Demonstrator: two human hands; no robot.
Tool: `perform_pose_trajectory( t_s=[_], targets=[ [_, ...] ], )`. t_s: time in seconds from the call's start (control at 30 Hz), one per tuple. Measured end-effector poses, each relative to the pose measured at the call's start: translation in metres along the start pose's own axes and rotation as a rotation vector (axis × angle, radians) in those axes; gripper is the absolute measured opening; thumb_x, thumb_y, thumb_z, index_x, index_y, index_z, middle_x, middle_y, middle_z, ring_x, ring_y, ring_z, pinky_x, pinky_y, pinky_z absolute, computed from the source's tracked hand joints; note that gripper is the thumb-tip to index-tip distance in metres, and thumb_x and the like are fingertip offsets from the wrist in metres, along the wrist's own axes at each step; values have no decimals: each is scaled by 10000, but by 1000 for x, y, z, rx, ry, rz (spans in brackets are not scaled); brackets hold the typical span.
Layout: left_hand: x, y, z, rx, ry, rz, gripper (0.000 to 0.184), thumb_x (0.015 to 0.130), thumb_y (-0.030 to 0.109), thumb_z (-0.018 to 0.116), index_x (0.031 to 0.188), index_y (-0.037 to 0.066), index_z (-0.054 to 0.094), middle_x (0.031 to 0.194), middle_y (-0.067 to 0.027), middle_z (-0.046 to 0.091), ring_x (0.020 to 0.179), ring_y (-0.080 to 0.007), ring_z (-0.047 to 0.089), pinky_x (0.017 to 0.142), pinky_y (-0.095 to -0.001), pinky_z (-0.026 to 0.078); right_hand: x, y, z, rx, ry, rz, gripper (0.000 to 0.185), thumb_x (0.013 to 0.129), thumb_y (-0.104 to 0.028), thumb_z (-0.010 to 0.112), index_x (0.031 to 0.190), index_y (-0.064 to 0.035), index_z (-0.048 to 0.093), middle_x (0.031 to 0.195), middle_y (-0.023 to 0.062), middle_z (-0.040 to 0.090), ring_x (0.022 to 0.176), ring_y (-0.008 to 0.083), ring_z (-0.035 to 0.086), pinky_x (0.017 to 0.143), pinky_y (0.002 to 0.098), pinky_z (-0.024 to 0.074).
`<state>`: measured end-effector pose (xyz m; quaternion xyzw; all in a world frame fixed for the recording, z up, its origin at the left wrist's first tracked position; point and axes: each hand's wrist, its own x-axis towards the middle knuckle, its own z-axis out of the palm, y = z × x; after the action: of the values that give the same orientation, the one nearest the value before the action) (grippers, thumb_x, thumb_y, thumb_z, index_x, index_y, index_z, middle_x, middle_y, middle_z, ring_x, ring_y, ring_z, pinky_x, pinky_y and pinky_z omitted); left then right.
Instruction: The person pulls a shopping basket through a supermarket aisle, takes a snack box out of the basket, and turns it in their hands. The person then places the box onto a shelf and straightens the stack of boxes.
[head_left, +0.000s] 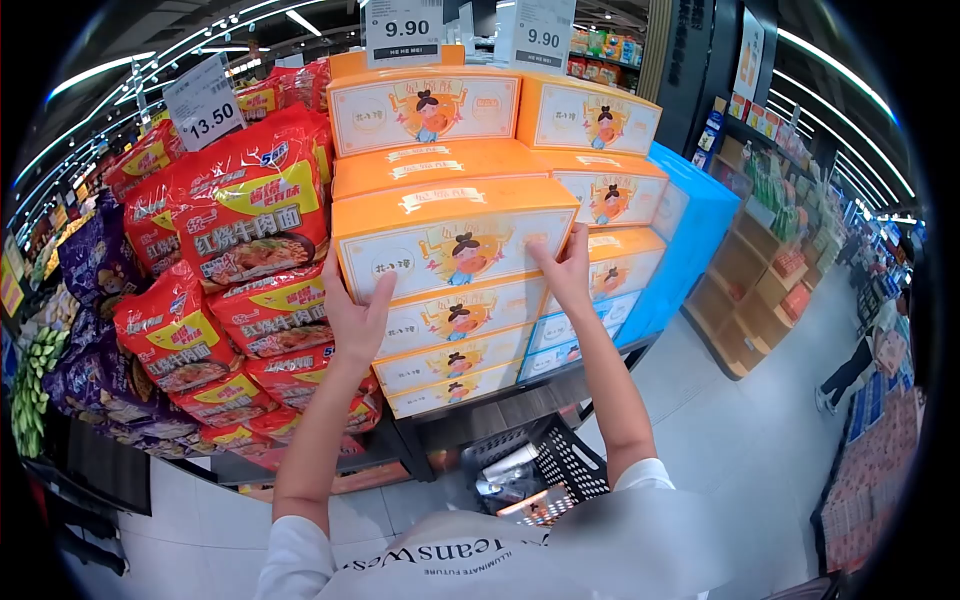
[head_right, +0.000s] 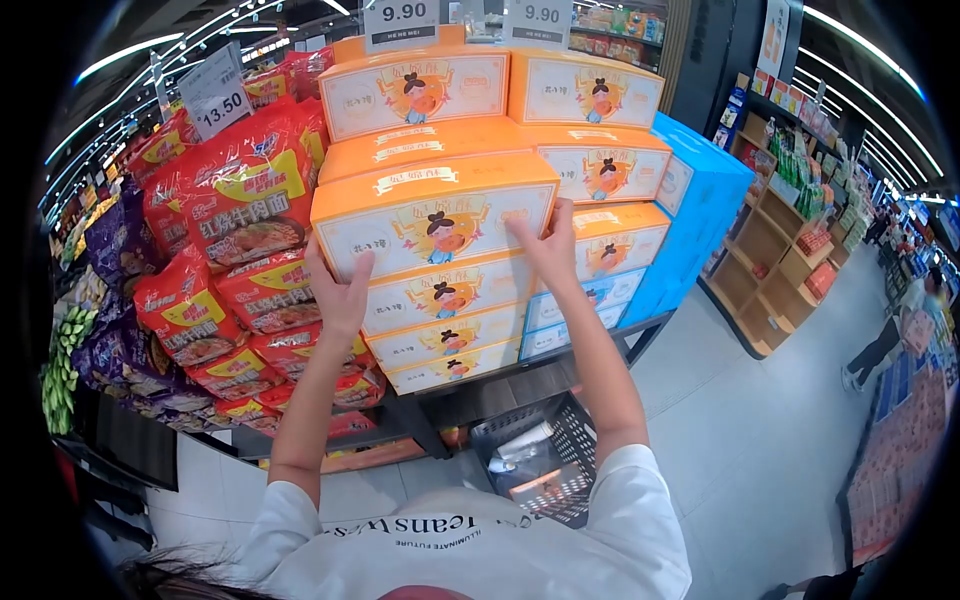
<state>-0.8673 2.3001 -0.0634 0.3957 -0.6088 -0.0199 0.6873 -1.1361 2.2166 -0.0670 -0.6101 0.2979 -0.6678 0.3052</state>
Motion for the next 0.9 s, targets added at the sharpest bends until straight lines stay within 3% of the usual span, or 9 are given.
perform_pose_trajectory(
  t_s=[0.2,0.37,0.47,0.53,0.6,0.73,0.9],
  targets=[
    [34,39,-10,-79,40,207,669,806,76,635,1323,-28,223,1179,-170,461,1070,-218,508,867,-320,443,15,-48,8,57,90,-284,470,803,-122,660,1135,-59,332,1083,114,523,1003,174,539,843,288,461],
    [124,73,-5,-14,-47,165,589,843,88,585,1301,-34,235,1230,-209,440,1098,-243,513,864,-341,457,99,-91,22,-69,91,-300,470,796,-215,681,1104,-29,377,1025,116,555,954,149,556,801,264,471],
    [158,50,8,-45,-140,78,622,833,68,573,1320,-37,202,1251,-224,428,1138,-277,492,908,-363,428,144,-88,28,-126,70,-217,531,762,-327,703,1075,-7,418,959,114,577,897,149,575,750,269,477],
    [165,22,14,123,-96,100,645,820,31,551,1335,-39,168,1267,-230,410,1173,-299,458,952,-367,390,157,-66,33,-181,47,-193,579,734,-376,715,1063,9,435,906,118,597,835,178,592,713,289,482],
    [165,14,21,189,-84,50,727,797,-43,499,1374,-39,58,1345,-249,324,1255,-324,364,1026,-357,311,165,-21,34,-315,33,-269,565,735,-354,712,1062,15,435,915,133,599,817,199,594,712,308,480],
    [175,-9,27,7,-150,-18,828,790,-67,490,1391,-18,-77,1418,-252,213,1314,-316,275,1054,-347,268,158,-23,36,-417,62,-238,542,705,-256,721,1072,24,436,919,153,562,842,248,569,743,333,466],
    [170,-1,28,114,-190,-92,826,781,-72,496,1396,2,-51,1414,-238,236,1299,-308,307,1042,-344,290,153,-24,38,-441,178,-305,510,700,-208,705,1070,32,448,983,165,520,905,270,543,776,338,457]
  ],
)
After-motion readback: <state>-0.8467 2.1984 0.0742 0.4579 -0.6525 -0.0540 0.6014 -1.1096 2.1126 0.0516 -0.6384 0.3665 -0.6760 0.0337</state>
